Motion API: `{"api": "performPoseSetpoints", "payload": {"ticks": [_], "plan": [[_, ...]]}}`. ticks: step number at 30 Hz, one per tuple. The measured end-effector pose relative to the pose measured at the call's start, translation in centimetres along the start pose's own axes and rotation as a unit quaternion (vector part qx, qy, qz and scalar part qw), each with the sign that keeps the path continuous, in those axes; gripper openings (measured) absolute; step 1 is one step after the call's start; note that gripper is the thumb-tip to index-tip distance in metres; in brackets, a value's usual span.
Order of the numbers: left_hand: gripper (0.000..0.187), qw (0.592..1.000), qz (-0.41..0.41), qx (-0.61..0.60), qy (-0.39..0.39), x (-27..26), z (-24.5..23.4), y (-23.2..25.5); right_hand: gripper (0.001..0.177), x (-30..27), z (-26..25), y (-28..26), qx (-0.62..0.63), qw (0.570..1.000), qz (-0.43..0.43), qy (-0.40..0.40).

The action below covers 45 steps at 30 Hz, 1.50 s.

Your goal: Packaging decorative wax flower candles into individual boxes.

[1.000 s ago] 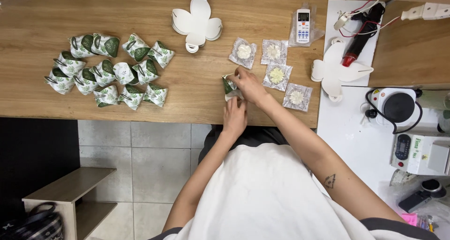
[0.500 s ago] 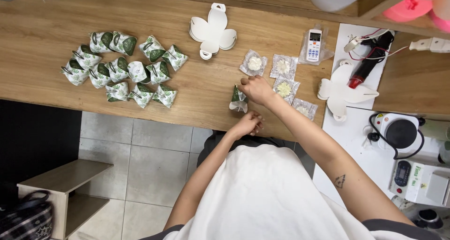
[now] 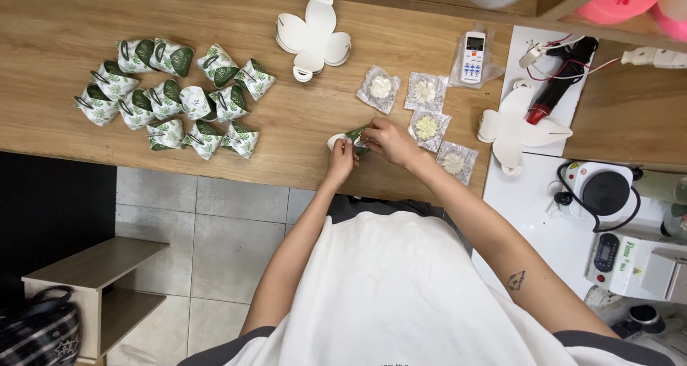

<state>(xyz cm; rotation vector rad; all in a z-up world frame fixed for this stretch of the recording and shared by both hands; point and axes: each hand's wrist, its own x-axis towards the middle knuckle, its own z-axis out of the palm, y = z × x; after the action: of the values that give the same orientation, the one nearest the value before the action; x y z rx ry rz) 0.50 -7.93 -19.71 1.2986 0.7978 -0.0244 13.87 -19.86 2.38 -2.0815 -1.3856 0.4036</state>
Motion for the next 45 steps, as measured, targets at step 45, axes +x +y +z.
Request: {"api": "performPoseSetpoints", "payload": {"ticks": [45], "plan": [[0.046,0.989,-0.035,-0.144,-0.028,-2.8,-0.6,2.8,0.013,-2.1,4.0,0.9,-0.163,0.974,-0.123,0.1]]}}
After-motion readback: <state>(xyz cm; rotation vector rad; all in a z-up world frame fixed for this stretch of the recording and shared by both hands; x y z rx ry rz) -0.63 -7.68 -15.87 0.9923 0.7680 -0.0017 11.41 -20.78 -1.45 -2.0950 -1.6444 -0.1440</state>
